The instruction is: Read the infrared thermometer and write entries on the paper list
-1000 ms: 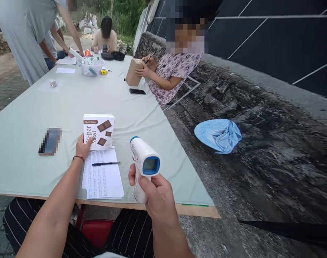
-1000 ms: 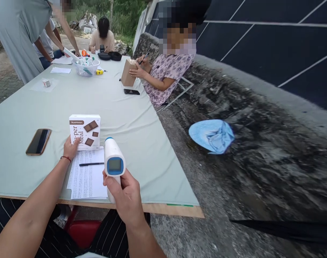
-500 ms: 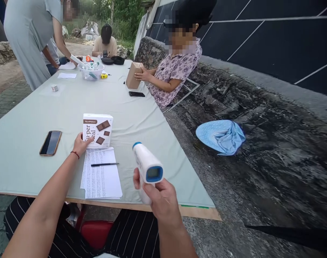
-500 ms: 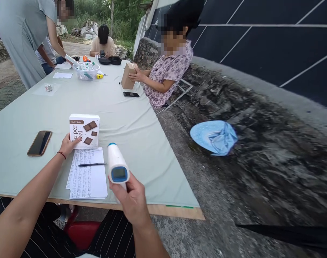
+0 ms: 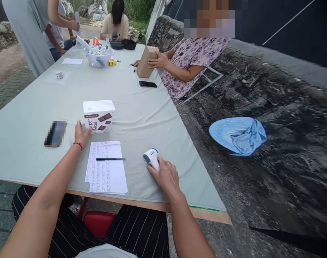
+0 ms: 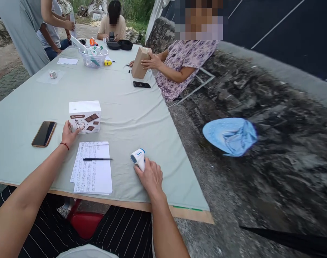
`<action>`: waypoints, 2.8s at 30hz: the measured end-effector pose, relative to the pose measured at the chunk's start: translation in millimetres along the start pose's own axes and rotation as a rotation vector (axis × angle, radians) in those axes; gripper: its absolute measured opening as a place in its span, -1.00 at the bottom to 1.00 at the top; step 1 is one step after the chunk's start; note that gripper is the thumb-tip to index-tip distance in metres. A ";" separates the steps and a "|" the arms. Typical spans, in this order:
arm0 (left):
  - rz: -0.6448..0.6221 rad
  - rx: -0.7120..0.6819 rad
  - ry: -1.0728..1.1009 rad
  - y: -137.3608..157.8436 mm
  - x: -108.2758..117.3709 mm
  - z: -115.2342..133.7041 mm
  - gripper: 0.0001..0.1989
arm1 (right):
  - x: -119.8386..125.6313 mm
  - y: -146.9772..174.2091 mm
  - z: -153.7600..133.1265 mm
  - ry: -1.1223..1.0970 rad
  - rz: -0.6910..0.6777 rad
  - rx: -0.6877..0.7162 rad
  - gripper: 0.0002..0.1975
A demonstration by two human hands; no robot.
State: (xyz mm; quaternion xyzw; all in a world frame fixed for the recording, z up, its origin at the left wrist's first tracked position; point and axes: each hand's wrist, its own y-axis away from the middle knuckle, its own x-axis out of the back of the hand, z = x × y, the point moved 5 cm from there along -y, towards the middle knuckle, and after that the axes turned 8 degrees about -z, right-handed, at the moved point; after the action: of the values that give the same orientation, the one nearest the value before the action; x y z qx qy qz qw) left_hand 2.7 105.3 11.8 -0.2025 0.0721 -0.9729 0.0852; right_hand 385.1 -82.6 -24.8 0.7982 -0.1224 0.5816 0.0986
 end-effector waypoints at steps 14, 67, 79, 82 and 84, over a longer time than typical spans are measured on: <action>-0.312 -0.235 -0.519 78.7 -29.9 14.0 -0.80 | -29.5 -1.6 -127.6 -0.051 -0.128 0.606 -0.81; -0.454 -0.435 -0.590 107.7 -57.3 31.5 -0.87 | -51.3 -20.3 -155.9 -1.015 -0.120 0.143 -0.87; -0.453 -0.437 -0.586 107.4 -58.1 32.0 -0.86 | -51.7 -21.2 -155.2 -1.024 -0.104 0.154 -0.86; -0.451 -0.446 -0.586 107.4 -58.2 31.7 -0.86 | -51.2 -21.6 -155.4 -1.025 -0.105 0.159 -0.87; -0.450 -0.447 -0.588 107.3 -58.2 31.0 -0.86 | -51.6 -21.7 -155.2 -1.027 -0.113 0.172 -0.87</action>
State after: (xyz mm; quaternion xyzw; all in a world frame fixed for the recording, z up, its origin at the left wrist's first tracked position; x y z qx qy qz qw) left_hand 82.5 8.8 -1.1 -0.4953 0.2079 -0.8286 -0.1580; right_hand 236.3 -11.2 -27.1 0.9911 -0.0633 0.1169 -0.0089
